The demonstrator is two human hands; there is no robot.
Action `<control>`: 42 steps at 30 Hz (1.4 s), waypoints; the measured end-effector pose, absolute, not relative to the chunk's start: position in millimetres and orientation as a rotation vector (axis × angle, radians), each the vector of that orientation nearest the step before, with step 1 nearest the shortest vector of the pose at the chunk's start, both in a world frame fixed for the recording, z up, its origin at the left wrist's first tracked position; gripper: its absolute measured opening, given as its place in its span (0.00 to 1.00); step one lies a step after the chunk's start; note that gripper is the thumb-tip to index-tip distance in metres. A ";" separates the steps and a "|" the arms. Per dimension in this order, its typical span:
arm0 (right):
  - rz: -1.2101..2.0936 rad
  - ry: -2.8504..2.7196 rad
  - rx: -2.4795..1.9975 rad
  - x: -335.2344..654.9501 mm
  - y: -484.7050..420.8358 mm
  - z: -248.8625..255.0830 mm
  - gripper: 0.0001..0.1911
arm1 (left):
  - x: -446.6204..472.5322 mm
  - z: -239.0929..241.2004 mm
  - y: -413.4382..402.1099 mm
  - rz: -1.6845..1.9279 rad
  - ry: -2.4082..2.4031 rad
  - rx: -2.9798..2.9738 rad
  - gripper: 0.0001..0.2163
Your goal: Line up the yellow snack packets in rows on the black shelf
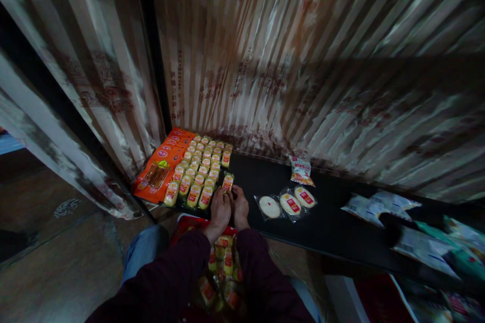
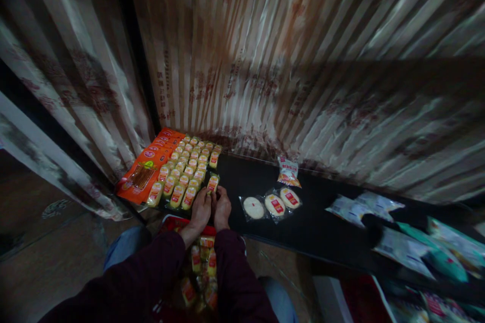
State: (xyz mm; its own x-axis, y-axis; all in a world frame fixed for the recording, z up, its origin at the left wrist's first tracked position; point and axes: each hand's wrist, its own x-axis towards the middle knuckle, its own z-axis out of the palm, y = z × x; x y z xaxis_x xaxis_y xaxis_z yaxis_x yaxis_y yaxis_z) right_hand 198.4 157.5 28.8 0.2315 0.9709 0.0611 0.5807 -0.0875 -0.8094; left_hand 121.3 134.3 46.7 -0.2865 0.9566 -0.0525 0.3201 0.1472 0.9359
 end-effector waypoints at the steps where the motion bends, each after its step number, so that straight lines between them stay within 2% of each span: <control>1: 0.661 -1.440 -1.769 198.3 159.6 28.7 0.16 | 121.8 46.9 136.6 1.149 1.724 1.236 0.18; 25: 0.694 -1.371 -1.690 201.3 201.2 23.7 0.20 | 139.2 37.3 176.4 1.174 1.738 1.236 0.16; 42: 0.726 -1.359 -1.656 202.4 233.8 15.5 0.22 | 140.8 40.7 197.3 1.187 1.722 1.214 0.21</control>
